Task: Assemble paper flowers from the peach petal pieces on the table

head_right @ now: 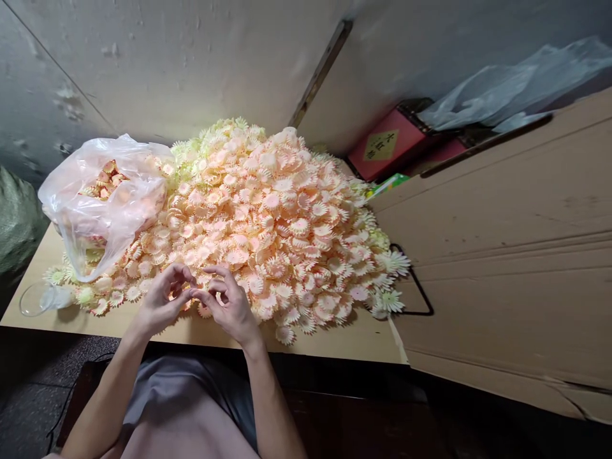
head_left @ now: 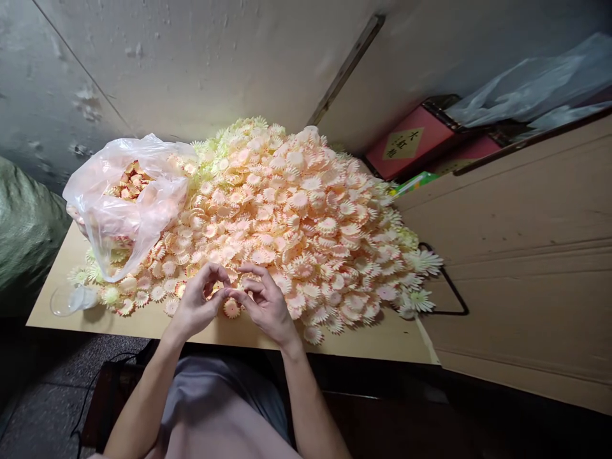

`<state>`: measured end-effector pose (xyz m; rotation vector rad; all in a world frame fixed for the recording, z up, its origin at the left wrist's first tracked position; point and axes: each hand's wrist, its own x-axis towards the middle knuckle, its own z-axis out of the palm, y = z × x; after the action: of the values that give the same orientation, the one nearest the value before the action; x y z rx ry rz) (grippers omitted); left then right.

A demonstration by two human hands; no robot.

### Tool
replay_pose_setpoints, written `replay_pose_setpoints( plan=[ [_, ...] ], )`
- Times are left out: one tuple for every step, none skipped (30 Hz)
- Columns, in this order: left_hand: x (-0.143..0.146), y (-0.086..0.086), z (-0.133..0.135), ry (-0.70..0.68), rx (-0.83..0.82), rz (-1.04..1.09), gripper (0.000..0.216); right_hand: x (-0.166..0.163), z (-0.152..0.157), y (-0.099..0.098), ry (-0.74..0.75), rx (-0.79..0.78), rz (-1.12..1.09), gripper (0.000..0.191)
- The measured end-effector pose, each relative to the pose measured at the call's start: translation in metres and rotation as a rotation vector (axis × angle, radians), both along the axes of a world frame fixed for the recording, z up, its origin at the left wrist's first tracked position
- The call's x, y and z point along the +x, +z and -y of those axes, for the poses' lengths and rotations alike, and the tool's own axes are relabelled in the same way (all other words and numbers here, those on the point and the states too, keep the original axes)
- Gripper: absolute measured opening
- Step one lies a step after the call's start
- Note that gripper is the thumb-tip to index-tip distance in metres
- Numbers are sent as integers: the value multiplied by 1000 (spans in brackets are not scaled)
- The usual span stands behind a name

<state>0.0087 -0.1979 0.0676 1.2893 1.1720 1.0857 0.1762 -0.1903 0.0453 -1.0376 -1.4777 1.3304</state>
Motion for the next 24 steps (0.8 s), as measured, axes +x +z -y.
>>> replay_pose_setpoints(
  plan=[
    [2, -1, 2, 35, -22, 14, 17, -1, 2, -1, -20, -3, -15, 36],
    [3, -1, 3, 70, -47, 31, 17, -1, 3, -3, -40, -8, -34, 36],
    [5, 0, 4, 104, -70, 55, 19, -3, 5, -4, -65, -15, -54, 35],
    [6, 1, 5, 136, -87, 87, 22, -4, 8, -5, -98, -23, -71, 33],
    [8, 2, 6, 168, -96, 124, 24, -6, 10, -6, -140, -33, -86, 31],
    [10, 3, 7, 199, -96, 157, 27, -9, 12, -7, -190, -47, -97, 30],
    [13, 4, 8, 232, -86, 182, 28, -11, 14, -8, -243, -66, -110, 29],
    [16, 4, 10, 266, -68, 194, 29, -14, 15, -8, -294, -90, -132, 28],
    [20, 3, 11, 301, -39, 189, 29, -17, 16, -8, -337, -122, -165, 29],
    [24, 2, 13, 337, 3, 164, 28, -19, 17, -8, -375, -158, -211, 30],
    [29, 0, 14, 369, 61, 127, 27, -22, 17, -7, -409, -196, -266, 31],
    [34, -3, 16, 399, 135, 81, 27, -24, 17, -5, -443, -230, -324, 33],
    [38, -5, 18, 425, 222, 29, 27, -27, 16, -3, -473, -259, -377, 35],
    [42, -8, 20, 448, 316, -24, 29, -29, 15, -2, -499, -283, -420, 37],
    [45, -9, 22, 470, 405, -80, 30, -31, 14, 0, -515, -301, -453, 38],
    [47, -9, 24, 490, 481, -134, 32, -32, 12, 1, -524, -316, -475, 38],
    [48, -8, 26, 507, 548, -183, 34, -32, 8, 1, -543, -325, -489, 37],
    [48, -5, 29, 532, 610, -222, 35, -30, 4, 0, -577, -327, -501, 37],
    [46, -1, 30, 572, 669, -247, 36, -27, 0, -1, -630, -322, -513, 37],
    [43, 3, 30, 609, 724, -269, 38, -22, -5, -4, -708, -305, -521, 37],
    [38, 8, 29, 652, 770, -281, 38, -16, -10, -7, -778, -282, -526, 38],
    [32, 11, 25, 693, 796, -295, 39, -10, -13, -10, -849, -260, -524, 40],
    [25, 14, 19, 638, 778, -343, 37, -4, -16, -12, -855, -251, -485, 40],
    [18, 14, 10, 582, 692, -361, 32, 1, -17, -14, -835, -237, -423, 40]
  ],
)
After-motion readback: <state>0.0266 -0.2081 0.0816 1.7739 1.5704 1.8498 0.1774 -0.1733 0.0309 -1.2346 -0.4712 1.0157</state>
